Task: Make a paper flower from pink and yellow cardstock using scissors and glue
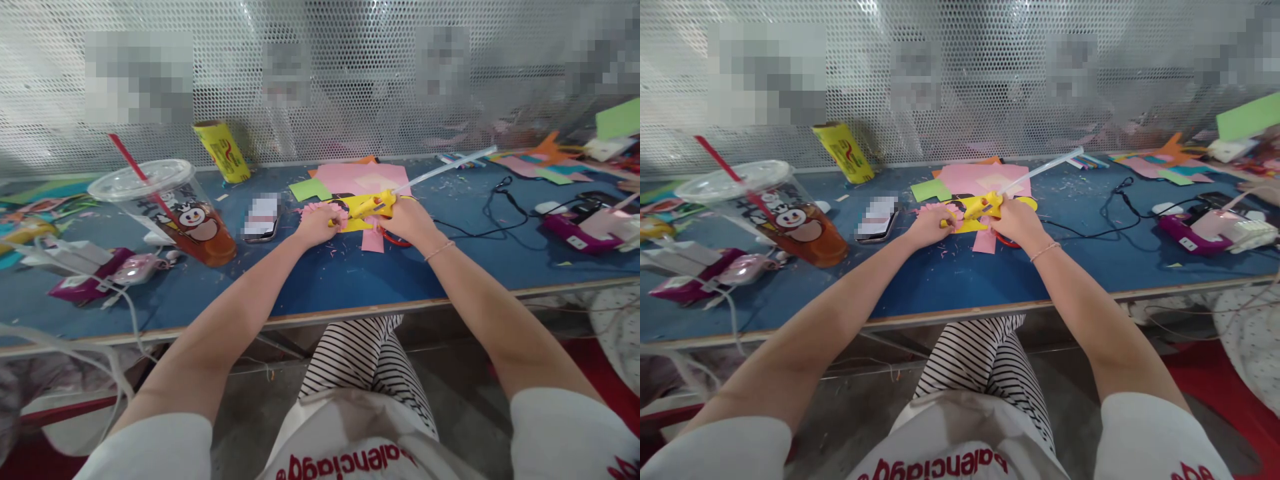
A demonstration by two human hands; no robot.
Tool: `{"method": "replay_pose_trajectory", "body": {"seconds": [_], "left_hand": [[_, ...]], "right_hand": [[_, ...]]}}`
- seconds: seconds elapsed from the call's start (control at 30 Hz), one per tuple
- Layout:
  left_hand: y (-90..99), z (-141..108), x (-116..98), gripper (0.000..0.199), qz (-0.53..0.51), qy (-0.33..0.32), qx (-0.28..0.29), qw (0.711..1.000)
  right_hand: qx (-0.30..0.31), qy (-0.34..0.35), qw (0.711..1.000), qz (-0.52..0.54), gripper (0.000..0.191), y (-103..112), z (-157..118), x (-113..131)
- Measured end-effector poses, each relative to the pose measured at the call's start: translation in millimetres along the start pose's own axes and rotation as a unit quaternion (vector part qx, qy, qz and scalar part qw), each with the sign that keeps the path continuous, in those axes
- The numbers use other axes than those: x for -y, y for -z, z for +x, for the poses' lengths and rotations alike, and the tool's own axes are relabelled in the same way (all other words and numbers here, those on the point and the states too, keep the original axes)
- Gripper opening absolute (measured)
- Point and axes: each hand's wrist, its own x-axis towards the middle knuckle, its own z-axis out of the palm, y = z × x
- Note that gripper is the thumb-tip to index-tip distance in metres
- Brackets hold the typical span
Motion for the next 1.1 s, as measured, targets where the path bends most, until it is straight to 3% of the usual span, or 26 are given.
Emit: {"method": "replay_pose_trajectory", "body": {"seconds": [0.4,0.67,0.93,1.1], "left_hand": [[4.0,3,-11,0.018,0.078,-0.003,0.029,0.997],[1.8,7,-8,0.017,0.051,-0.007,0.031,0.998],[1.1,6,-7,0.017,-0.031,0.079,0.024,0.996],[2.2,6,-9,0.015,-0.058,0.090,0.020,0.994]], "right_hand": [[-0.004,-0.007,1.000,0.006,0.051,4,-3,4],[0.001,-0.007,1.000,0.006,0.052,5,-4,5],[-0.003,-0.012,1.000,-0.002,0.049,5,-3,3],[-0.019,-0.025,0.999,-0.011,0.049,4,-2,3]]}}
